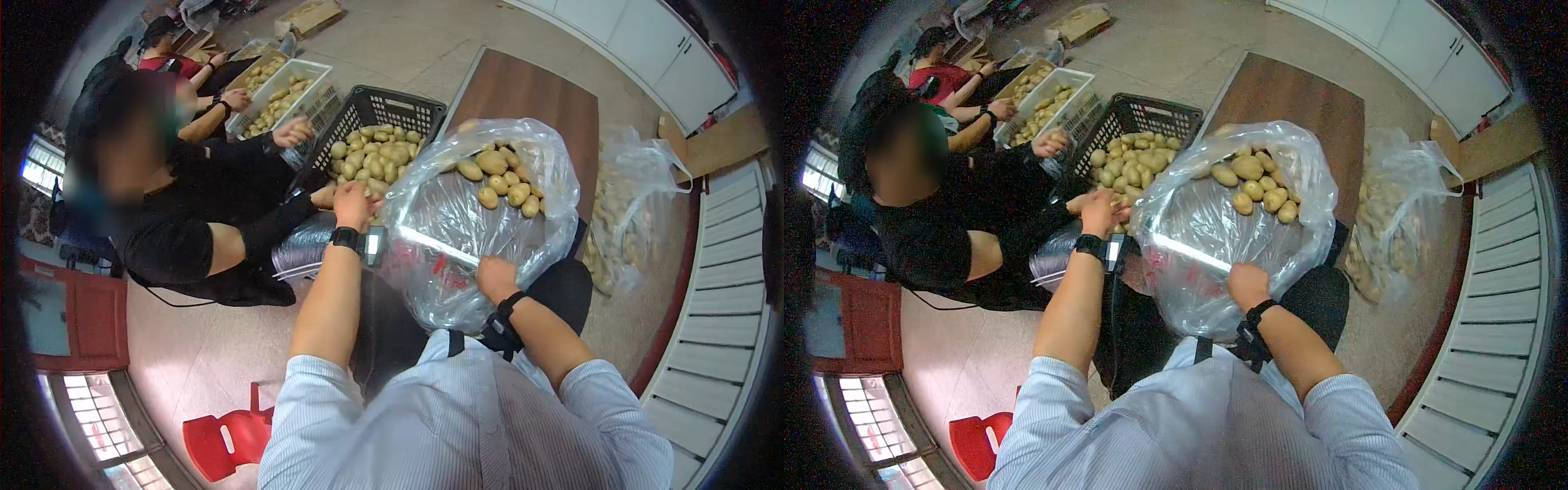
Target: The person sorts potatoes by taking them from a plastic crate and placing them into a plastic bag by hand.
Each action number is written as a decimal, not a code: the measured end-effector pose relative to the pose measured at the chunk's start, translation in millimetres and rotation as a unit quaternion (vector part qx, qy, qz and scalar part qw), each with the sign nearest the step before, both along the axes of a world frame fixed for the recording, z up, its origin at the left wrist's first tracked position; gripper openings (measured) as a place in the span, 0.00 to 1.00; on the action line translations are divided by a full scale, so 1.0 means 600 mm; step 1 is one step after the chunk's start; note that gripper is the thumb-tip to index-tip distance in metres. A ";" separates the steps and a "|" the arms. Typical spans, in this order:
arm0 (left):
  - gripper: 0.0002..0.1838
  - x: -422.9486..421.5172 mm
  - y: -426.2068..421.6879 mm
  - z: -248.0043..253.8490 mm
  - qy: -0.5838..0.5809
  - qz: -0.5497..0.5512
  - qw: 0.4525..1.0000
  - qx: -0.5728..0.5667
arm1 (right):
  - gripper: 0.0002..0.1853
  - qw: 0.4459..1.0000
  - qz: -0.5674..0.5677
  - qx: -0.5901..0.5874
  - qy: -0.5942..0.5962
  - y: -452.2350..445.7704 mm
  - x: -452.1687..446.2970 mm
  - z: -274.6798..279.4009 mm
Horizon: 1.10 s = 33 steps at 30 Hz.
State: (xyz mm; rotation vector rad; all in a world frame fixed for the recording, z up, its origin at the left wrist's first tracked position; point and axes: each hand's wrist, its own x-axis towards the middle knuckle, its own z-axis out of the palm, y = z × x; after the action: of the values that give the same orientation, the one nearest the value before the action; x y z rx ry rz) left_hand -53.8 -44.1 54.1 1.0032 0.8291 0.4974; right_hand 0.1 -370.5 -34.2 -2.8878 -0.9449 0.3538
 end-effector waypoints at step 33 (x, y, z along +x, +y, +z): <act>0.14 0.052 -0.046 0.059 0.143 -0.341 0.929 0.029 | 0.11 0.971 0.118 0.151 0.143 -0.002 0.007 -0.006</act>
State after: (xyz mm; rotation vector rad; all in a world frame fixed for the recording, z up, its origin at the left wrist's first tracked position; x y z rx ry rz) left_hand -22.7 -71.4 89.2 1.3568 0.6623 -0.2295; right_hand 4.2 -371.4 -37.7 -2.3774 -1.1719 0.5699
